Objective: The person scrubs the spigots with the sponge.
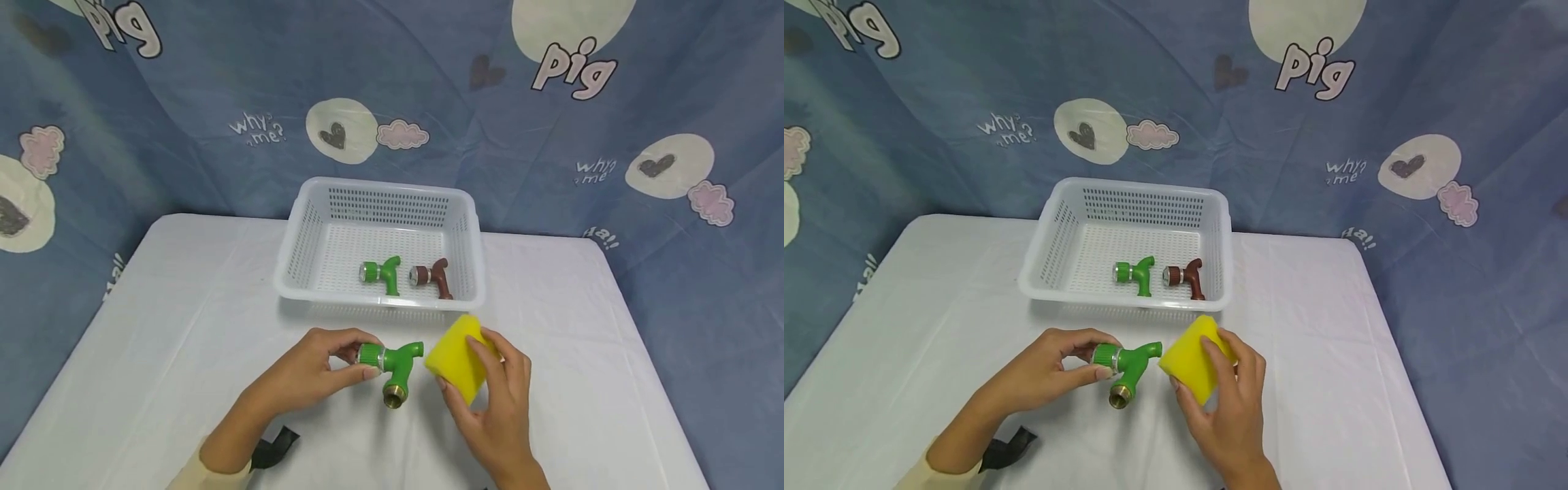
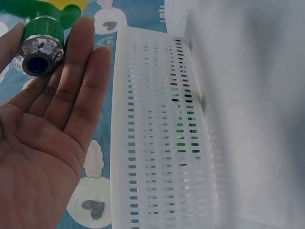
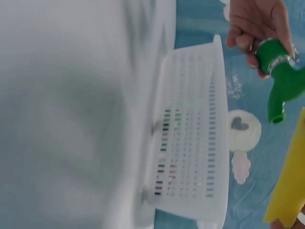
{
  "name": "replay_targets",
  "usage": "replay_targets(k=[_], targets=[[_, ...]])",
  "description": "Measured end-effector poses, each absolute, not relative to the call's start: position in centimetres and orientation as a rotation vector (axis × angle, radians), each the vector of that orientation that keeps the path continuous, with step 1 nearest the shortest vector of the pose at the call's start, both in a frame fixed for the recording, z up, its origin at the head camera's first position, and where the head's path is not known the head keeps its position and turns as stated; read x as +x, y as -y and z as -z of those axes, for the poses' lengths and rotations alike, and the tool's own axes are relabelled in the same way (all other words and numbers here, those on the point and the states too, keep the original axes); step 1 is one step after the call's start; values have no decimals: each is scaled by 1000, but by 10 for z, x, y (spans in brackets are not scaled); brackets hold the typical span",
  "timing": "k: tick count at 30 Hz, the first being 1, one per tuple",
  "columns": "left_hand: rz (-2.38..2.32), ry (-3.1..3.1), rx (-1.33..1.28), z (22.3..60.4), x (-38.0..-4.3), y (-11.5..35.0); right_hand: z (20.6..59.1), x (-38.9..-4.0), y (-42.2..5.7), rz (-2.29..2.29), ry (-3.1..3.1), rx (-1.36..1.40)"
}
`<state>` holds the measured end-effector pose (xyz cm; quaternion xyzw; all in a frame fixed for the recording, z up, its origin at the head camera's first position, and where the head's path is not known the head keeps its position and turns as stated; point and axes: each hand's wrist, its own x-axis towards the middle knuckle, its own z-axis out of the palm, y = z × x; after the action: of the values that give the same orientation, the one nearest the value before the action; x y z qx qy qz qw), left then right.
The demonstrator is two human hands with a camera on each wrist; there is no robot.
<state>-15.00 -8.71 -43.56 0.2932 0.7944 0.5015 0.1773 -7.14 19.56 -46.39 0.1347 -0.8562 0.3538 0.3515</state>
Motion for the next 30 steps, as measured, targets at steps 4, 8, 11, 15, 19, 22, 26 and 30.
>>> replay_targets(k=[4, 8, 11, 15, 19, 22, 26, 30], targets=[[-1409, -2212, 809, 435, -150, 87, 461, -68, -189, -928, 2181, 436], [-1432, -2140, 823, 437, -150, 87, 458, -66, -183, -945, 2143, 579], [-1456, -2100, 803, 439, -150, 87, 457, -66, -178, -933, 2109, 701], [-1476, -2065, 779, 440, -150, 87, 458, -66, -175, -850, 2104, 749], [-1489, -2055, 757, 438, -150, 89, 465, -69, -179, -793, 2137, 716], [-1495, -2064, 733, 437, -151, 92, 470, -69, -185, -785, 2176, 679], [-1516, -2069, 717, 438, -152, 93, 474, -68, -194, -803, 2216, 610], [-1552, -2043, 719, 440, -152, 92, 468, -69, -196, -849, 2194, 632]])
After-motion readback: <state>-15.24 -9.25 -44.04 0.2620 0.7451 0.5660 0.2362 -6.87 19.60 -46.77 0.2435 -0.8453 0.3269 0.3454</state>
